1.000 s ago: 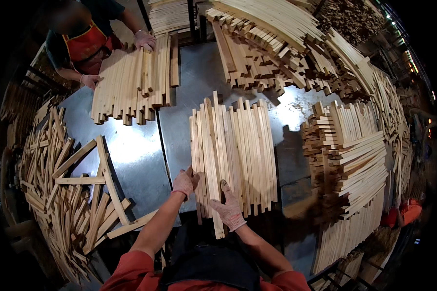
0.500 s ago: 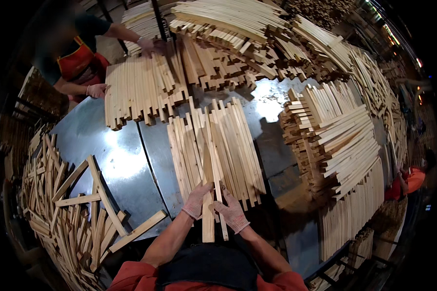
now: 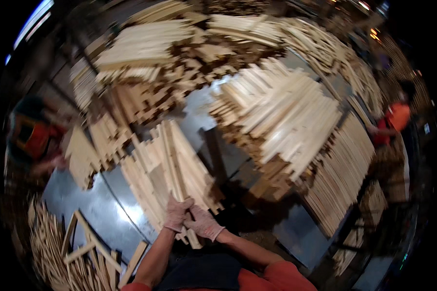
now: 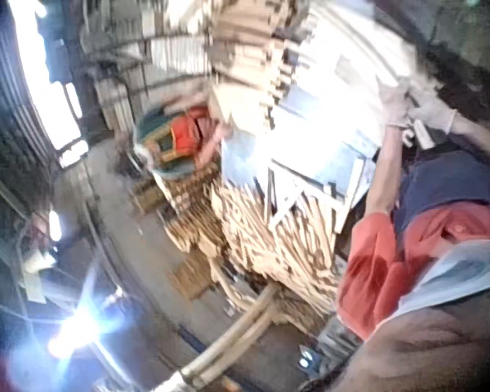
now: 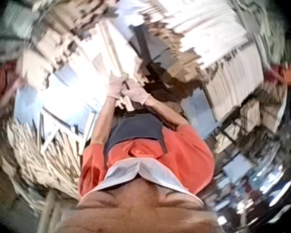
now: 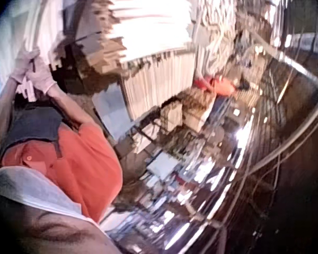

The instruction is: The person picks up groups of wooden planks from a table, sorts through them, and places some onto a moving conveyor belt while others are placed on different stacks.

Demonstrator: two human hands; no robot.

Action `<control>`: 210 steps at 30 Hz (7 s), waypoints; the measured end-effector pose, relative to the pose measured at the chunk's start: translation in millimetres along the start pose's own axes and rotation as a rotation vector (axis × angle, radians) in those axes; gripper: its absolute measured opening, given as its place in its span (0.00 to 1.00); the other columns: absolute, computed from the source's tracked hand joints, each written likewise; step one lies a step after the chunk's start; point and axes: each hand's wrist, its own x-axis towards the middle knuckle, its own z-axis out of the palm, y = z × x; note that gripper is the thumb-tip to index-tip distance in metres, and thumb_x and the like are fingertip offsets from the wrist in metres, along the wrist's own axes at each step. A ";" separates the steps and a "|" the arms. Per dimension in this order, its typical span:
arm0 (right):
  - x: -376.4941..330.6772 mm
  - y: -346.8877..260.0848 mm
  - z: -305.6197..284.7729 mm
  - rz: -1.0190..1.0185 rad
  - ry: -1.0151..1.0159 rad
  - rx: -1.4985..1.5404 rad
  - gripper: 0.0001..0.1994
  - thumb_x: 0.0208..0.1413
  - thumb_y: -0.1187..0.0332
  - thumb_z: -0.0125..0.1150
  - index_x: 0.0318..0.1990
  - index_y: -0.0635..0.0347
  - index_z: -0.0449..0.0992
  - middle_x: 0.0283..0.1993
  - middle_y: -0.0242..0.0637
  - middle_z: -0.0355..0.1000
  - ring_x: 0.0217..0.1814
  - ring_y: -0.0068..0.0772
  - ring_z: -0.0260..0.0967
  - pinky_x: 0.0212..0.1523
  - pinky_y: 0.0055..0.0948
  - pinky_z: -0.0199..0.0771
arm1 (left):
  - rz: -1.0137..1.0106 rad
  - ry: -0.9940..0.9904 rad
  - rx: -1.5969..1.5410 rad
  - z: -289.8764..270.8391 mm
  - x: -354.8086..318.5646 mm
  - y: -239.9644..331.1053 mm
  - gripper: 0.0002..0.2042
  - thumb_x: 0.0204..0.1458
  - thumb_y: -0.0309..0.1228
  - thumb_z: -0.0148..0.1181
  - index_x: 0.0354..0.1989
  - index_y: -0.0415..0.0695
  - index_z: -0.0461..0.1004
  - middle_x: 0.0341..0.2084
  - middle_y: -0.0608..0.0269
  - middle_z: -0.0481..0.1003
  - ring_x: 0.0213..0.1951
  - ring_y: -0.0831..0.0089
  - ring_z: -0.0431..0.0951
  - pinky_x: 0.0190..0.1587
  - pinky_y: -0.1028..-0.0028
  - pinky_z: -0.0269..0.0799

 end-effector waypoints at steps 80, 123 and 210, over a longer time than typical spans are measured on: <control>-26.6 86.6 107.7 0.807 -0.125 0.755 0.26 0.65 0.62 0.71 0.67 0.62 0.76 0.51 0.29 0.78 0.48 0.20 0.75 0.44 0.21 0.76 | -0.114 0.170 1.208 -171.1 302.3 89.2 0.30 0.54 0.47 0.70 0.63 0.45 0.79 0.75 0.53 0.66 0.75 0.55 0.64 0.76 0.58 0.59; -29.1 52.6 -7.1 0.336 -0.190 1.016 0.31 0.73 0.61 0.63 0.76 0.67 0.66 0.64 0.40 0.78 0.60 0.30 0.79 0.59 0.31 0.81 | 0.146 -0.019 0.374 -15.2 131.0 86.9 0.14 0.62 0.37 0.66 0.47 0.39 0.79 0.33 0.64 0.80 0.34 0.74 0.79 0.37 0.70 0.78; -50.6 -101.5 104.5 -0.028 -1.154 0.358 0.46 0.52 0.64 0.79 0.75 0.72 0.60 0.65 0.53 0.74 0.61 0.52 0.77 0.65 0.47 0.79 | 0.254 1.256 -0.442 2.3 -548.8 -101.5 0.47 0.49 0.32 0.80 0.76 0.37 0.58 0.64 0.53 0.73 0.66 0.64 0.73 0.72 0.62 0.69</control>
